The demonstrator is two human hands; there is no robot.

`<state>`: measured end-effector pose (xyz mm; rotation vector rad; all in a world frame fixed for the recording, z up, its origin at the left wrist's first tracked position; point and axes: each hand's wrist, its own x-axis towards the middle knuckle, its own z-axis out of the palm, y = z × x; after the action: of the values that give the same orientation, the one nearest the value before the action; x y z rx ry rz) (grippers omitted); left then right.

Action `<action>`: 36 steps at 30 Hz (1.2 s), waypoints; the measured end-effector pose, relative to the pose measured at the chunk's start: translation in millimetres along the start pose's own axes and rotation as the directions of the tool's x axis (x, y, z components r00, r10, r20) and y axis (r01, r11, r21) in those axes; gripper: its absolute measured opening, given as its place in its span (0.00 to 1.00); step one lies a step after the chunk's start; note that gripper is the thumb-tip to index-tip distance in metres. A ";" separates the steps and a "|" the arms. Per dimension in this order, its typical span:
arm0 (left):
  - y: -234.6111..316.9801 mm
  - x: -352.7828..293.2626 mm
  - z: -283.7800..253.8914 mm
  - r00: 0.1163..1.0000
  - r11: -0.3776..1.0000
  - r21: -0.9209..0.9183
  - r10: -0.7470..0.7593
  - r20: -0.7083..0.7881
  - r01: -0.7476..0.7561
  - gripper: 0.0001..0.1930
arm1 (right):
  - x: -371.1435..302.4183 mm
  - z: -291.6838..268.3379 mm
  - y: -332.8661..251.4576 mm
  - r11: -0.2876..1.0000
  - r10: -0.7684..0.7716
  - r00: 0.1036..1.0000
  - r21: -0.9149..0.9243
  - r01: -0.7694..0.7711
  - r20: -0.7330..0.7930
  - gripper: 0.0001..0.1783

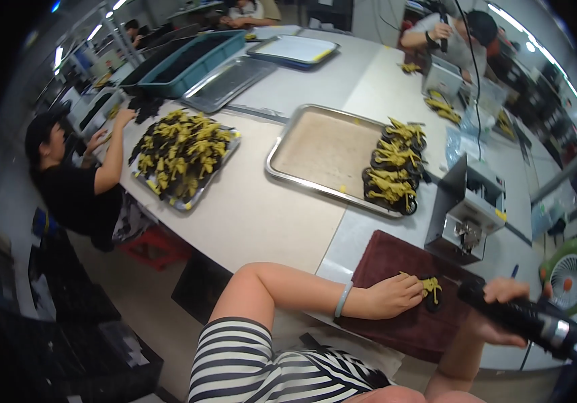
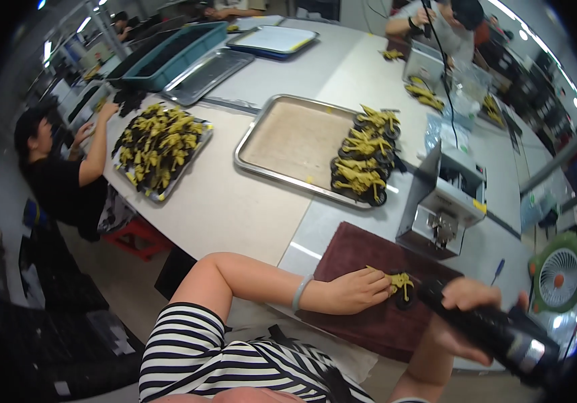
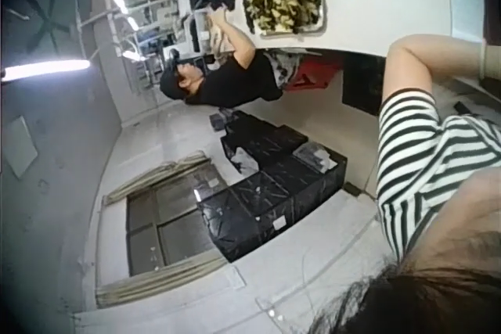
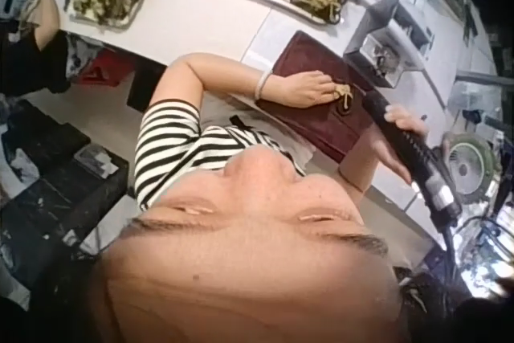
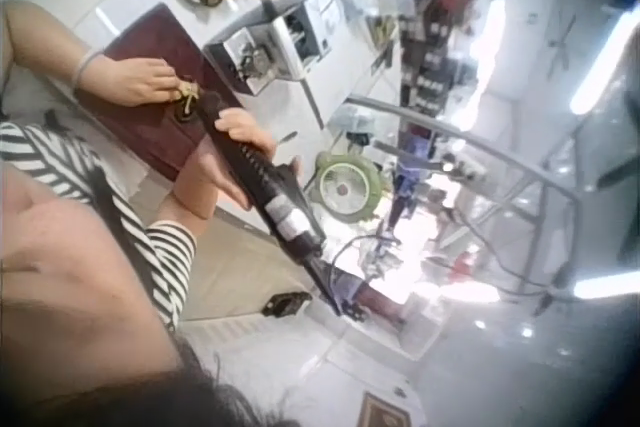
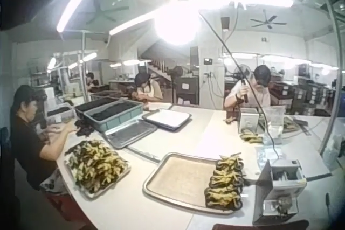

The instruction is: The person takes toy motorcycles one by one from a metal tray, drives screws into them using an electric screwdriver, and places the assembled toy motorcycles back onto the tray.

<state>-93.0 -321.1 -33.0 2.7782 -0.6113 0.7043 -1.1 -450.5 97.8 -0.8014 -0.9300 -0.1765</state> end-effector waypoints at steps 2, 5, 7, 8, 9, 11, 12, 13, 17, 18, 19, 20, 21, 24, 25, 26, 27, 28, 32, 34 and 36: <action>-3.3 1.3 -16.2 0.977 0.985 -0.162 -0.085 -0.196 0.054 0.15 | -2.3 -10.8 -10.4 0.999 -0.034 0.999 -0.031 0.034 0.003 0.55; -12.5 -3.1 -17.3 0.957 0.931 -0.243 -0.240 0.161 0.274 0.18 | -16.0 -24.8 11.1 0.959 0.057 0.994 -0.271 -0.082 -0.097 0.55; -20.3 -8.9 -54.6 0.948 0.898 -0.316 -0.259 0.185 0.307 0.22 | -24.0 -52.1 30.4 0.912 0.205 0.965 -0.325 -0.250 -0.166 0.53; -21.5 -21.6 -81.1 0.949 0.884 -0.344 -0.292 0.122 0.316 0.23 | -28.6 -62.4 38.1 0.911 0.224 0.961 -0.316 -0.265 -0.162 0.52; -27.1 -33.9 -115.9 0.933 0.866 -0.354 -0.304 0.191 0.354 0.24 | -32.9 -73.4 41.6 0.905 0.234 0.958 -0.323 -0.278 -0.168 0.51; -36.2 -85.9 -172.3 0.774 0.780 -0.224 -0.454 0.441 0.584 0.24 | -32.7 -79.9 48.0 0.915 0.238 0.959 -0.296 -0.274 -0.151 0.50; -32.0 -113.0 -201.0 0.695 0.722 -0.153 -0.551 0.462 0.674 0.22 | -30.5 -79.1 48.8 0.916 0.253 0.956 -0.281 -0.287 -0.152 0.51; -25.5 -136.0 -225.4 0.567 0.617 -0.076 -0.659 0.495 0.783 0.20 | -29.6 -78.2 47.9 0.919 0.263 0.953 -0.262 -0.295 -0.148 0.51; 20.0 -209.5 -260.8 0.080 0.126 0.117 -0.939 0.336 0.985 0.17 | -30.5 -80.6 45.4 0.902 0.303 0.944 -0.278 -0.329 -0.131 0.52; 25.1 -220.5 -255.0 0.121 0.186 0.258 -0.961 0.250 0.948 0.17 | -30.3 -81.9 42.9 0.908 0.304 0.942 -0.256 -0.332 -0.145 0.52; 24.5 -229.0 -250.4 0.174 0.231 0.395 -0.969 0.175 0.889 0.18 | -31.2 -84.8 42.5 0.911 0.305 0.939 -0.238 -0.336 -0.160 0.52; 18.4 -224.1 -245.9 0.276 0.294 0.455 -0.955 0.107 0.840 0.17 | -32.3 -87.7 43.8 0.911 0.303 0.938 -0.239 -0.337 -0.167 0.52; 7.6 -213.7 -235.7 0.378 0.347 0.514 -0.925 0.047 0.785 0.17 | -33.1 -88.9 46.2 0.914 0.302 0.939 -0.228 -0.334 -0.166 0.52; -63.0 -173.1 -194.0 0.628 0.625 0.082 -0.778 -0.010 0.776 0.12 | -33.7 -81.9 50.2 0.896 0.314 0.931 -0.264 -0.356 -0.187 0.52; -70.1 -136.3 -186.6 0.725 0.716 0.119 -0.685 -0.075 0.688 0.11 | -34.7 -89.6 33.6 0.920 0.251 0.945 -0.253 -0.301 -0.210 0.50; -94.0 -106.9 -168.5 0.791 0.786 0.095 -0.599 -0.125 0.610 0.11 | -35.3 -90.7 36.9 0.920 0.243 0.946 -0.257 -0.294 -0.214 0.50; -122.8 -85.0 -146.2 0.824 0.832 0.007 -0.548 -0.147 0.555 0.11 | -35.5 -89.1 41.1 0.921 0.239 0.947 -0.260 -0.291 -0.213 0.49; -137.8 -52.6 -132.0 0.850 0.862 -0.040 -0.505 -0.149 0.505 0.15 | -35.9 -87.2 44.6 0.920 0.233 0.949 -0.268 -0.286 -0.214 0.49; -208.9 29.9 -64.4 0.861 0.893 0.140 -0.353 -0.367 0.427 0.20 | -37.9 -83.6 50.2 0.924 0.226 0.945 -0.256 -0.285 -0.235 0.47; -237.2 58.3 -37.7 0.849 0.871 -0.019 -0.484 -0.212 0.492 0.21 | -38.0 -88.1 48.6 0.928 0.224 0.946 -0.245 -0.281 -0.236 0.46; -246.6 71.6 -39.6 0.812 0.806 -0.152 -0.583 -0.032 0.573 0.22 | -36.1 -86.7 46.7 0.915 0.242 0.940 -0.266 -0.303 -0.239 0.49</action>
<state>57.0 -113.8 12.0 2.5717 0.2128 0.5926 54.6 -483.8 15.4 -1.1645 -0.5953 -0.1516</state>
